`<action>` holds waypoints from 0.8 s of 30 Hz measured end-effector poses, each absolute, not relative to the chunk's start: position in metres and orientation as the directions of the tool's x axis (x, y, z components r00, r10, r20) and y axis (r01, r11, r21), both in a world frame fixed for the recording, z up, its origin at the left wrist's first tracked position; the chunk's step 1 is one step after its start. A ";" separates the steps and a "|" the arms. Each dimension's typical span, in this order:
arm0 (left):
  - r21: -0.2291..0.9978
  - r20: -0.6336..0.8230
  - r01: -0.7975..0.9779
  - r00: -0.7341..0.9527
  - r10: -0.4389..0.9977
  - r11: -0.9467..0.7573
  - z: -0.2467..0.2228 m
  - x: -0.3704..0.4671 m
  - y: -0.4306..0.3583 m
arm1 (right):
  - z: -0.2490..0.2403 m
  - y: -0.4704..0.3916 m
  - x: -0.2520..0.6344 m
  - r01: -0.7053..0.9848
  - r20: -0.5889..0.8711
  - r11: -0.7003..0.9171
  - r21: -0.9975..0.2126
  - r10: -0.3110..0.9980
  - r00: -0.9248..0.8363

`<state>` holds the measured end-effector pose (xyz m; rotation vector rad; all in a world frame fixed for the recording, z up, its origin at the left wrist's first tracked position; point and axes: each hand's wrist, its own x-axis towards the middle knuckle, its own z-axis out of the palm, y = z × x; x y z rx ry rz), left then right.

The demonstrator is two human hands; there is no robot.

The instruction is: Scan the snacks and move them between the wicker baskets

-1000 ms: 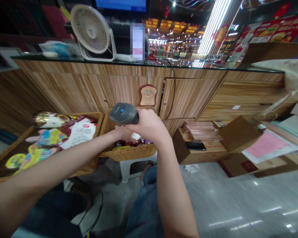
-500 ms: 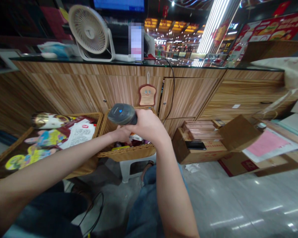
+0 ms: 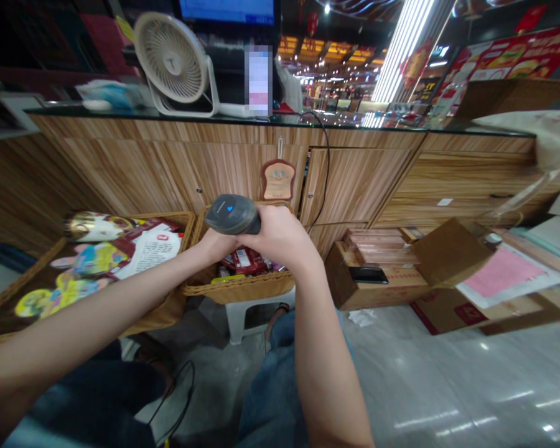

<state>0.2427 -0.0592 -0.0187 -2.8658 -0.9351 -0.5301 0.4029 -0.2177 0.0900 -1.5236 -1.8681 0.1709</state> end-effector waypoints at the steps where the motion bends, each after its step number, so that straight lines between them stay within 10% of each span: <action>1: 0.013 0.356 0.602 0.743 0.566 -0.798 -0.014 0.240 -0.062 | 0.091 -0.218 0.403 0.807 0.439 0.299 -0.509 0.897 -0.055; 8: -0.202 0.447 0.744 0.648 0.616 -0.636 0.036 0.182 -0.088 | 0.092 -0.219 0.405 0.813 0.453 0.300 -0.499 0.890 -0.050; 15: -0.104 0.664 0.880 0.409 0.627 -0.464 0.070 0.110 -0.115 | 0.092 -0.218 0.400 0.813 0.462 0.309 -0.493 0.885 -0.056; 24: -0.130 0.594 0.895 0.415 0.689 -0.426 0.035 0.083 -0.116 | 0.092 -0.215 0.390 0.825 0.371 0.302 -0.478 0.921 -0.123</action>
